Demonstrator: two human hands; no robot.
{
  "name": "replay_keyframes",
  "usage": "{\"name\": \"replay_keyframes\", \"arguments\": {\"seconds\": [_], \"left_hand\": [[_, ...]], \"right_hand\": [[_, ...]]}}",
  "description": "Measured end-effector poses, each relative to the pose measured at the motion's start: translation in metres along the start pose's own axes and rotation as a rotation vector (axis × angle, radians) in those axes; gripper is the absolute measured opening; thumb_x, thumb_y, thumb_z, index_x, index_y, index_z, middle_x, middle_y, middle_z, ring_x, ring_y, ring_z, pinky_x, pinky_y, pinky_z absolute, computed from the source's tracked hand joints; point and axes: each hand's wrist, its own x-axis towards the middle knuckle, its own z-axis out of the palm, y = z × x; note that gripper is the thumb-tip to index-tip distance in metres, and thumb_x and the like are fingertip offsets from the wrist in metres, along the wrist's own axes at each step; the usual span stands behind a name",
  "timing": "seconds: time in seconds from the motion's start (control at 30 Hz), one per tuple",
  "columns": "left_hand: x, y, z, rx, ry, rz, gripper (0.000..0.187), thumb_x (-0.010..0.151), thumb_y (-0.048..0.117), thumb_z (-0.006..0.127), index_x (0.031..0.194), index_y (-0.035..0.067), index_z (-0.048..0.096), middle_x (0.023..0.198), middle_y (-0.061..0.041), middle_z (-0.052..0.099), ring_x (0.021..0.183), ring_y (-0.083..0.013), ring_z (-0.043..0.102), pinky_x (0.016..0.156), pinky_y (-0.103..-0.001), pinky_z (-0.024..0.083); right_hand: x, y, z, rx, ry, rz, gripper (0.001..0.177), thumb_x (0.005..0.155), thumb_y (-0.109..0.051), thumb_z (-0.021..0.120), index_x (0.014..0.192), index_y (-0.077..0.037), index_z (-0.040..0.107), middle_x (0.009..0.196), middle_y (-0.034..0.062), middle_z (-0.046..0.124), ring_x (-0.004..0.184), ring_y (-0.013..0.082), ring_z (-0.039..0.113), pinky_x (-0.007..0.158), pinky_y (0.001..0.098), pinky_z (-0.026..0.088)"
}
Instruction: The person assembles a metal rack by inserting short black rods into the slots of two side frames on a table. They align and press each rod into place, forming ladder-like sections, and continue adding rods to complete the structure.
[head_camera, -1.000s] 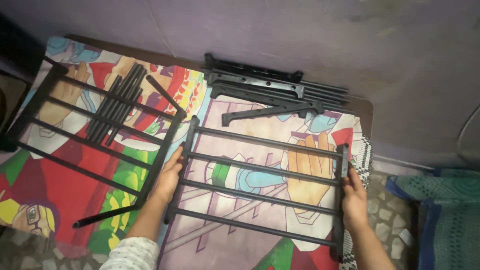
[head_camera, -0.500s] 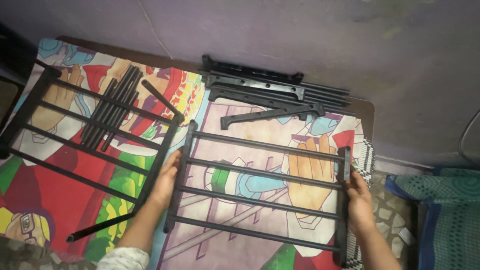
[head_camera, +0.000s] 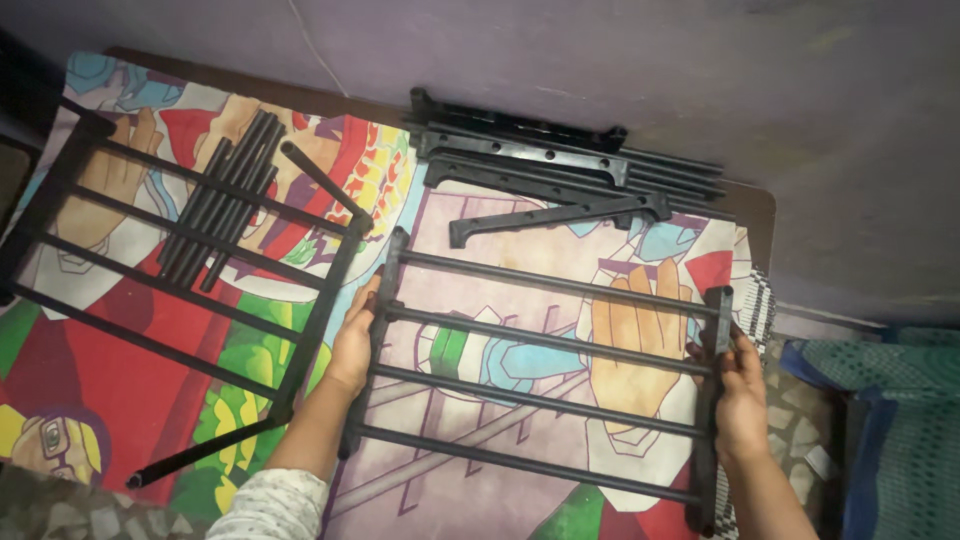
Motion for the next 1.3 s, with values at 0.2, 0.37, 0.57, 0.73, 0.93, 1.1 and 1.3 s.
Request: {"name": "replay_keyframes", "arguments": {"seconds": [0.2,0.37,0.57,0.73,0.93,1.1,1.3], "left_hand": [[0.013,-0.028,-0.011,0.082,-0.07,0.109,0.066,0.089,0.009,0.04,0.155,0.002,0.04,0.158,-0.008,0.041,0.145,-0.0226,0.038,0.121,-0.03,0.024],[0.04,-0.026,-0.012,0.265,-0.003,0.186,0.06,0.09,0.007,0.042,0.149,-0.002,0.045,0.148,-0.011,0.047,0.139,-0.0241,0.042,0.118,-0.03,0.027],[0.047,-0.013,0.0,0.221,0.043,0.177,0.057,0.09,0.005,0.042,0.145,-0.003,0.052,0.136,-0.013,0.054,0.129,-0.0249,0.05,0.112,-0.03,0.035],[0.041,-0.006,0.005,0.171,0.079,0.125,0.054,0.09,0.005,0.043,0.142,-0.003,0.054,0.132,-0.007,0.059,0.125,-0.0204,0.054,0.108,-0.027,0.037],[0.04,-0.005,0.007,0.277,0.048,0.171,0.056,0.092,0.006,0.043,0.148,-0.003,0.05,0.129,-0.012,0.054,0.122,-0.0239,0.052,0.108,-0.03,0.038],[0.028,-0.007,-0.01,0.317,0.028,0.273,0.059,0.094,0.007,0.042,0.152,-0.002,0.042,0.143,-0.013,0.047,0.131,-0.0266,0.046,0.111,-0.032,0.032],[-0.046,-0.027,-0.031,0.525,0.044,0.322,0.051,0.09,0.001,0.043,0.139,-0.004,0.055,0.13,-0.017,0.054,0.121,-0.0297,0.055,0.107,-0.034,0.04]], "right_hand": [[0.003,0.003,-0.005,-0.067,0.028,0.023,0.057,0.098,0.0,0.033,0.155,-0.007,0.036,0.13,0.0073,0.062,0.115,0.0216,0.065,0.091,0.0335,0.052],[0.032,0.013,-0.022,-0.118,0.167,-0.025,0.048,0.098,0.003,0.046,0.144,-0.001,0.057,0.124,0.0058,0.065,0.11,0.0155,0.06,0.095,0.0284,0.047],[0.052,0.035,-0.017,-0.038,0.219,-0.054,0.044,0.095,0.004,0.052,0.138,0.0,0.059,0.119,0.0049,0.068,0.107,0.014,0.064,0.097,0.0273,0.05],[0.05,0.04,-0.016,-0.092,0.239,-0.089,0.043,0.095,0.003,0.054,0.138,0.002,0.06,0.119,0.0056,0.07,0.105,0.012,0.065,0.097,0.026,0.05],[0.054,0.044,-0.017,-0.088,0.224,-0.075,0.043,0.098,0.001,0.055,0.141,0.001,0.058,0.115,0.0034,0.069,0.102,0.0122,0.063,0.092,0.025,0.048],[0.039,0.041,-0.033,-0.068,0.134,-0.036,0.052,0.095,0.002,0.042,0.146,0.0,0.054,0.131,0.0047,0.061,0.115,0.0128,0.058,0.104,0.0263,0.043],[-0.028,0.055,-0.049,0.046,0.082,0.1,0.061,0.09,0.004,0.035,0.151,-0.002,0.046,0.134,0.0099,0.061,0.114,0.0201,0.063,0.104,0.0326,0.046]]}}
